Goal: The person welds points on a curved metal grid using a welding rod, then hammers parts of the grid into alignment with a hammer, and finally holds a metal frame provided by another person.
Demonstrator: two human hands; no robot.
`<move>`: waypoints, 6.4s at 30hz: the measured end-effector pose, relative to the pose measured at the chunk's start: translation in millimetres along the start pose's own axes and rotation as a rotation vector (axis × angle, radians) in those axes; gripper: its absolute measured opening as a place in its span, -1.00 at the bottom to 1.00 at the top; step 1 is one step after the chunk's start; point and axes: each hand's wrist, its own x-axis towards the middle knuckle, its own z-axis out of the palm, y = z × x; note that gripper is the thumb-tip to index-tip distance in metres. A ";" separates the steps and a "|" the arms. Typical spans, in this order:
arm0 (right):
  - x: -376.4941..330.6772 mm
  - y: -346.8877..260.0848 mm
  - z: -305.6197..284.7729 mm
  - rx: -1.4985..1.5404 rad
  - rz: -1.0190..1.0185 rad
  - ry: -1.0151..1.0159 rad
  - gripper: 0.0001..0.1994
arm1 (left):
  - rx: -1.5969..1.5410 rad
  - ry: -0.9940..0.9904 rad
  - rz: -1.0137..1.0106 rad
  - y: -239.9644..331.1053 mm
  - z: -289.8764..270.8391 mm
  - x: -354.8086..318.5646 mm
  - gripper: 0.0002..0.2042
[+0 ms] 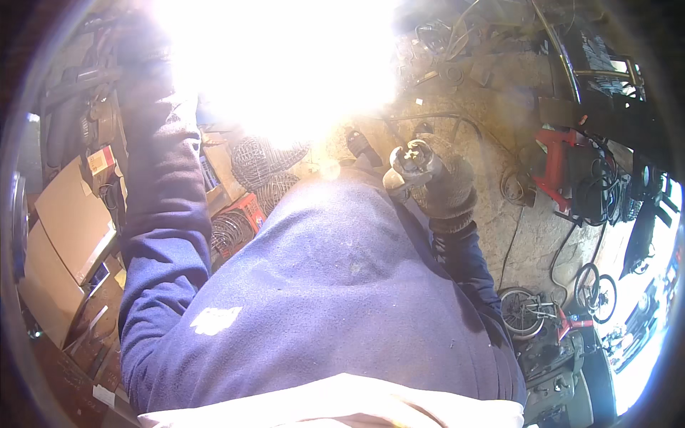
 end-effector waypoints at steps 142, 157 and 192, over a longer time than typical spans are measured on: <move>96.3 38.9 -283.9 0.660 -0.082 1.096 -0.58 | -0.001 -0.021 0.147 -16.1 9.0 7.7 -0.65; 239.5 181.3 -329.7 -0.461 0.458 0.762 -0.52 | -0.003 0.032 -0.111 10.4 -5.6 -6.8 -0.53; 162.6 123.9 -203.4 -0.233 0.326 1.127 -0.24 | 0.165 -0.066 0.576 -69.6 -22.9 17.4 -0.35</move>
